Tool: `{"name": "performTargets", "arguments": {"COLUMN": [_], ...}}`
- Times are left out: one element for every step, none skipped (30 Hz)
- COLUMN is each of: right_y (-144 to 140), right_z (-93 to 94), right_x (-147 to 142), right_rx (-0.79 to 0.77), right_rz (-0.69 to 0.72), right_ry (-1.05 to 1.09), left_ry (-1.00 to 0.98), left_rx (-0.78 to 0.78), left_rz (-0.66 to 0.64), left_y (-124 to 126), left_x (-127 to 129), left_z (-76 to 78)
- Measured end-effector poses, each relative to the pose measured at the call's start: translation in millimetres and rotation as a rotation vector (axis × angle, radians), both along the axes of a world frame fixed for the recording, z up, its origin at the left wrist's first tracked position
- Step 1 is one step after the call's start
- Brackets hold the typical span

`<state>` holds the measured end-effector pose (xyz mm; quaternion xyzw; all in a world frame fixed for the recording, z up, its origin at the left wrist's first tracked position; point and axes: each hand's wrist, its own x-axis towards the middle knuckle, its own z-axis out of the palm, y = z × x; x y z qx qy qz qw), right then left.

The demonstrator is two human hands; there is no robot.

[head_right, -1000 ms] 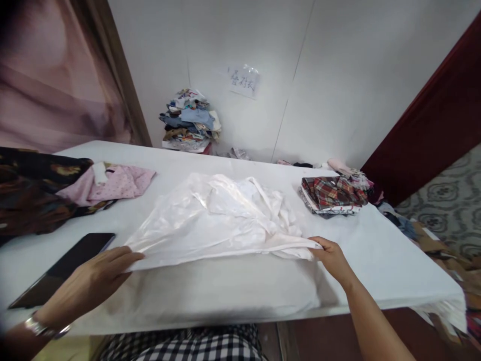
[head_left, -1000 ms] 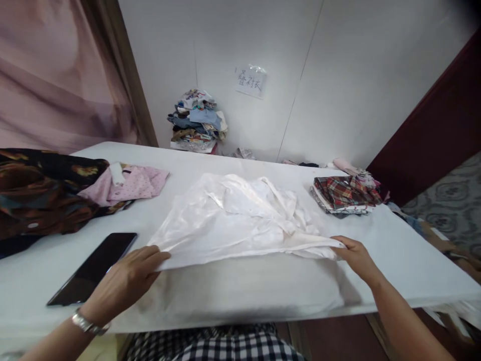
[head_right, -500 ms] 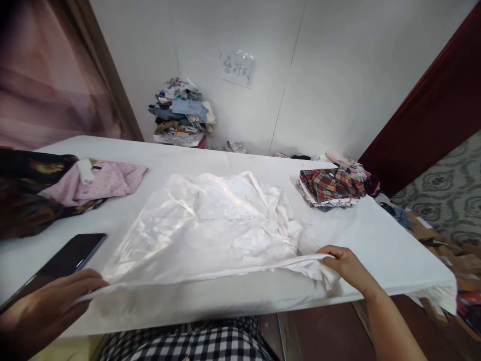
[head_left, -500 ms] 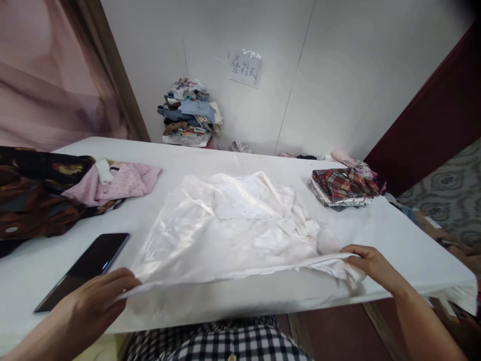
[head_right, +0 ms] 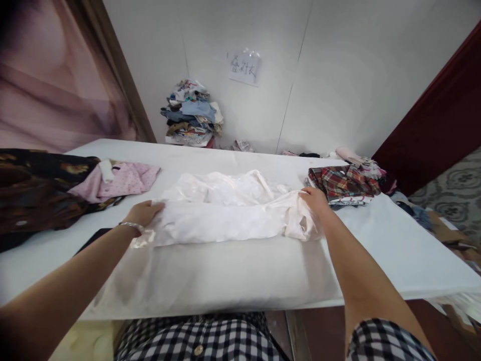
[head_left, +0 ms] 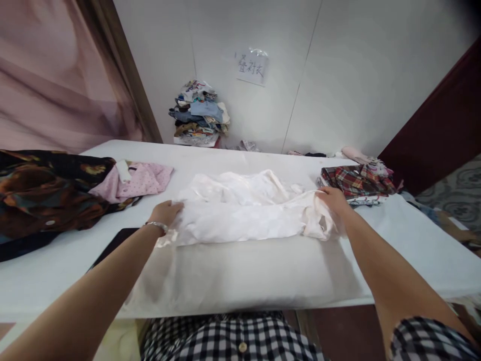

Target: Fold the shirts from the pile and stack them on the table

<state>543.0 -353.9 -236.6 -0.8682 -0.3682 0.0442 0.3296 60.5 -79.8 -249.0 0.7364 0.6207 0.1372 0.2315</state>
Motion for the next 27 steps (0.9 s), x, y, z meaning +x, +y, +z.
{"name": "performTargets", "arguments": {"right_y": [4.6,5.5,2.9,-2.8,-11.2,-21.8,-33.9,-47.0,-60.7,-74.1,-86.9,-98.5,-108.4,-116.2,-121.8,-125.2,-126.5,-126.0,-124.1,-121.1,-117.1,-112.2,-106.2,-99.0,-90.3,-79.9,-67.5], "right_z": [-4.2,-8.2,-11.7,-14.6,-17.1,-19.1,-21.1,-23.4,-26.2,-29.7,-34.0,-39.1,-44.7,-50.6,-56.2,-61.2,-65.2,-67.7,-68.3,-66.9,-63.2,-57.0,-48.2,-37.0,-23.8,-8.9,7.0], "right_x": [-0.1,-1.1,-2.8,-4.9,-7.5,-10.5,-13.9,-17.7,-21.8,-26.3,-31.1,-36.0,-41.0,-45.7,-49.9,-53.3,-55.6,-56.5,-55.8,-53.1,-48.4,-41.6,-32.8,-22.4,-10.7,1.6,13.7], "right_rx": [-0.012,-0.020,-0.023,-0.023,-0.019,-0.012,0.001,0.013,0.021,0.023,0.019,0.009,-0.005,-0.023,-0.040,-0.056,-0.069,-0.075,-0.072,-0.053,-0.023,0.014,0.052,0.087,0.116,0.135,0.152], "right_rz": [0.007,0.023,0.043,0.063,0.076,0.077,0.060,0.027,-0.021,-0.081,-0.140,-0.190,-0.227,-0.251,-0.268,-0.278,-0.279,-0.264,-0.233,-0.203,-0.185,-0.184,-0.202,-0.230,-0.258,-0.266,-0.264], "right_ry": [-0.012,-0.031,-0.061,-0.098,-0.133,-0.159,-0.172,-0.170,-0.156,-0.132,-0.097,-0.053,-0.003,0.043,0.077,0.096,0.101,0.096,0.089,0.079,0.065,0.045,0.018,-0.014,-0.049,-0.078,-0.102], "left_ry": [0.011,0.017,0.023,0.029,0.034,0.034,0.026,0.014,0.001,-0.005,0.004,0.028,0.060,0.092,0.118,0.137,0.154,0.169,0.185,0.203,0.219,0.235,0.251,0.266,0.278,0.288,0.292], "left_rx": [-0.009,-0.009,0.007,0.049,0.118,0.209,0.308,0.397,0.465,0.506,0.522,0.521,0.514,0.504,0.490,0.475,0.457,0.435,0.408,0.379,0.353,0.330,0.313,0.299,0.288,0.281,0.278], "left_rz": [0.007,0.004,-0.006,-0.031,-0.072,-0.131,-0.209,-0.300,-0.393,-0.483,-0.558,-0.613,-0.643,-0.661,-0.679,-0.700,-0.717,-0.724,-0.714,-0.686,-0.646,-0.609,-0.584,-0.571,-0.567,-0.564,-0.559], "left_y": [1.9,1.8,-0.3,-4.3,-10.0,-17.3,-25.9,-35.2,-44.7,-53.6,-61.1,-66.6,-69.6,-70.1,-68.6,-65.7,-62.3,-59.3,-57.2,-56.5,-57.2,-59.0,-61.7,-64.7,-67.5,-69.8,-71.5], "left_x": [1.5,1.3,-0.1,-2.0,-4.0,-5.6,-6.7,-7.5,-8.2,-8.9,-9.9,-11.3,-12.8,-14.4,-15.6,-16.3,-16.0,-14.8,-12.6,-9.6,-6.0,-2.1,1.6,4.8,7.4,9.2,10.4], "left_z": [-3.5,-6.3,-8.5,-10.6,-12.9,-16.1,-20.6,-26.5,-34.0,-43.0,-52.9,-63.3,-73.3,-82.3,-89.5,-94.3,-96.6,-96.3,-93.7,-89.4,-84.1,-78.5,-73.1,-68.5,-64.8,-62.1,-60.2]}}
